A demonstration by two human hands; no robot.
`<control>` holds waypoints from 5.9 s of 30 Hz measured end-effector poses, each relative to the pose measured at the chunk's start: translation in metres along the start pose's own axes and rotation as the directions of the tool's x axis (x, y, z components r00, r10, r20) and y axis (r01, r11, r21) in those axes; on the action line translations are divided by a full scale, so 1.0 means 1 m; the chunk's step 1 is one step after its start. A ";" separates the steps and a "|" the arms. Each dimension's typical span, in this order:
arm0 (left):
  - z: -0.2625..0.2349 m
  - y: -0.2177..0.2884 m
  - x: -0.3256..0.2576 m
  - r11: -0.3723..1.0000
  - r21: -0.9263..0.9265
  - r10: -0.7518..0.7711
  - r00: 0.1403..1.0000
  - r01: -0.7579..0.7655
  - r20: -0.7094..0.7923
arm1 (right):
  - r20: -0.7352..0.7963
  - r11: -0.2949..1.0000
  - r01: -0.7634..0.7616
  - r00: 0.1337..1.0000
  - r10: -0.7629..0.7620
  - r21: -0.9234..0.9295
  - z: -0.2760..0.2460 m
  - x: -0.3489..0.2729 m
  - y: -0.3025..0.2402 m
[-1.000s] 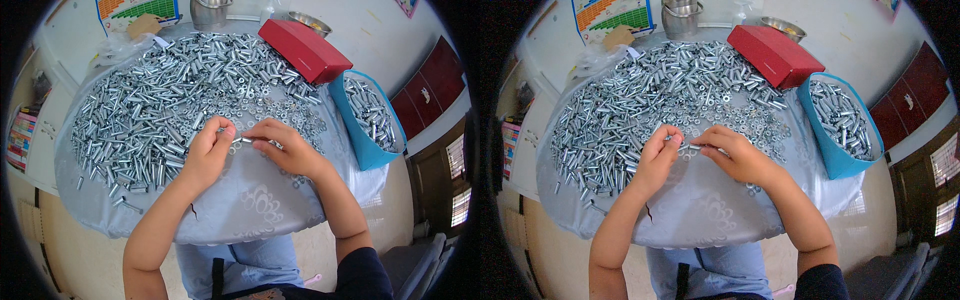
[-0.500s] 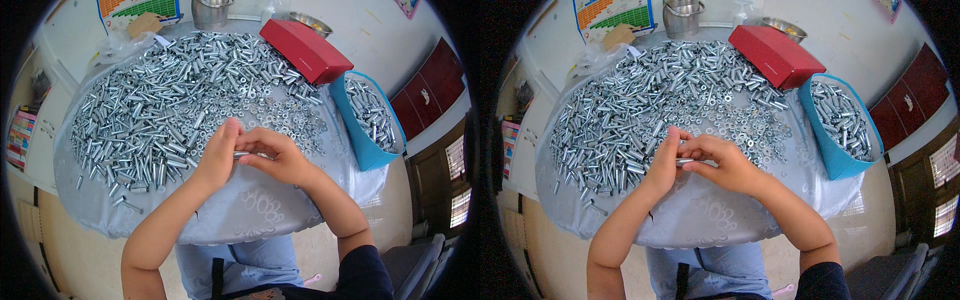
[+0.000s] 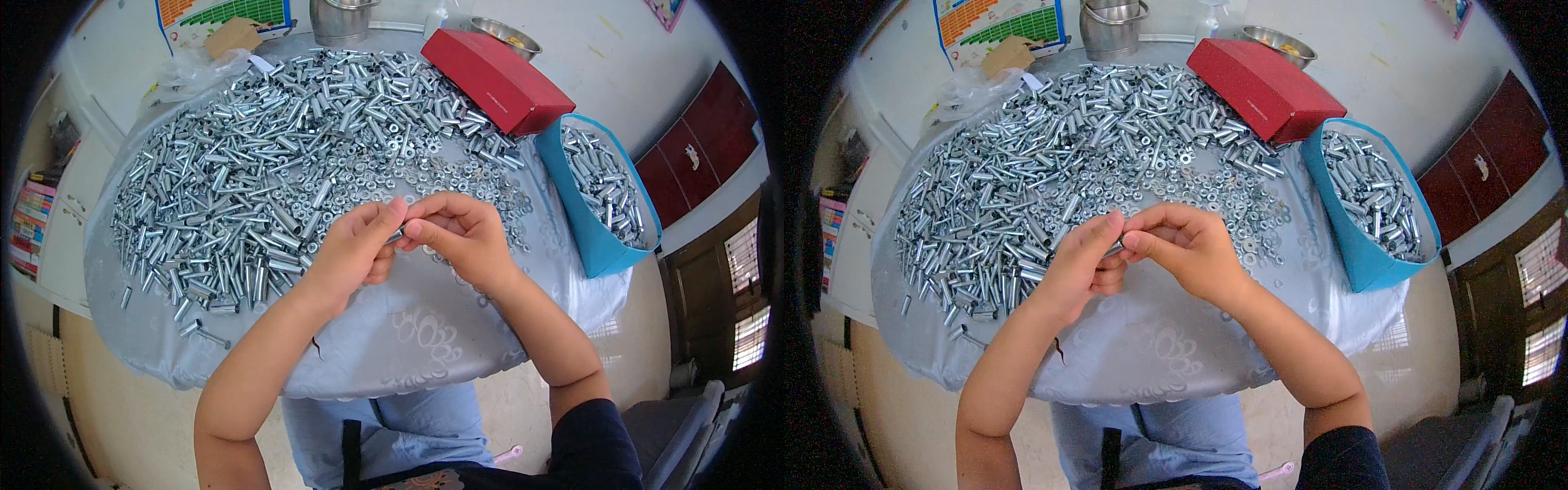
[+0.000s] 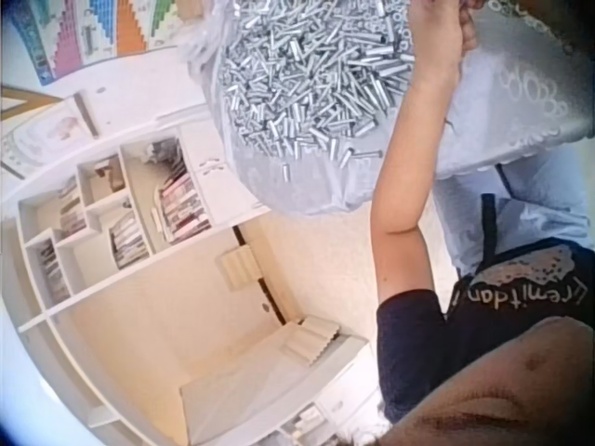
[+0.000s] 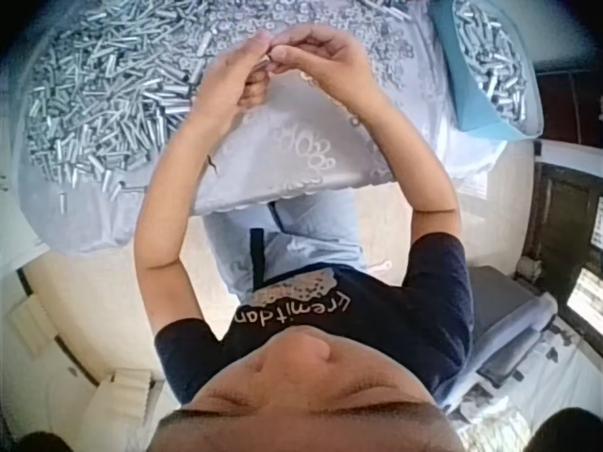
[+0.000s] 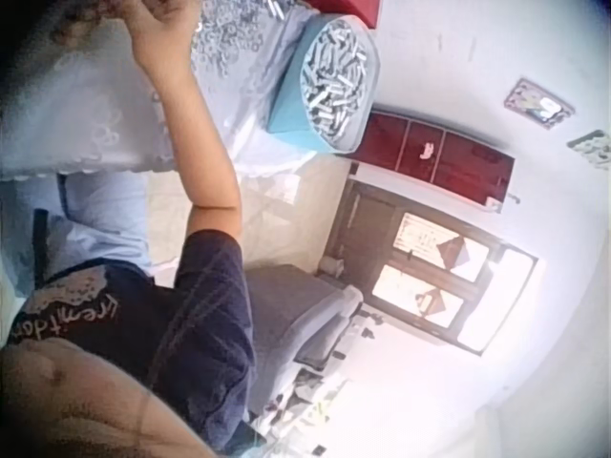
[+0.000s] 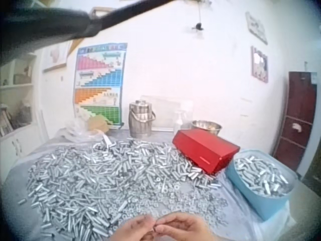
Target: The person repeatedly picks a bolt and a nut from a large pile on a table, threads the nut onto the bolt by hand, and places the assembled unit into a blue bin. The process is continuous and repetitive throughout the clip.
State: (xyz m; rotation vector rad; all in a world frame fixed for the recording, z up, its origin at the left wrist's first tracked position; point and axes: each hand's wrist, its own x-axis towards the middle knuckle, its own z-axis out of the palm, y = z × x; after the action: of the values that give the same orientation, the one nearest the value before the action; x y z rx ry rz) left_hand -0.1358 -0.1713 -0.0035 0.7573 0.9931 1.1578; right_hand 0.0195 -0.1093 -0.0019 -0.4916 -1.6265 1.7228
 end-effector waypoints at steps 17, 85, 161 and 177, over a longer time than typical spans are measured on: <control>-0.003 -0.003 -0.001 0.981 0.192 -0.013 1.000 0.014 -0.009 | -0.057 0.898 0.098 0.989 -0.135 -0.429 -0.012 0.001 0.001; -0.005 -0.015 -0.006 0.911 0.401 0.083 0.996 -0.094 0.046 | 0.208 0.078 0.245 0.924 -0.321 -0.966 -0.010 -0.181 0.000; 0.008 -0.003 -0.026 0.947 0.317 -0.069 0.935 -0.048 0.348 | -0.530 0.796 0.121 0.685 -0.499 -0.593 0.047 -0.081 0.008; -0.009 -0.007 -0.005 0.972 0.229 -0.066 0.995 0.047 0.079 | -0.290 0.499 -0.032 0.845 -0.449 -0.866 0.031 -0.078 0.001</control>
State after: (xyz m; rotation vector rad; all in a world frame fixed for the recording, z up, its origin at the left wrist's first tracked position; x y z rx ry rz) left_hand -0.1423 -0.1782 -0.0121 0.9471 1.0790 0.9640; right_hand 0.0501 -0.1864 -0.0129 -1.0302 -1.9377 0.3881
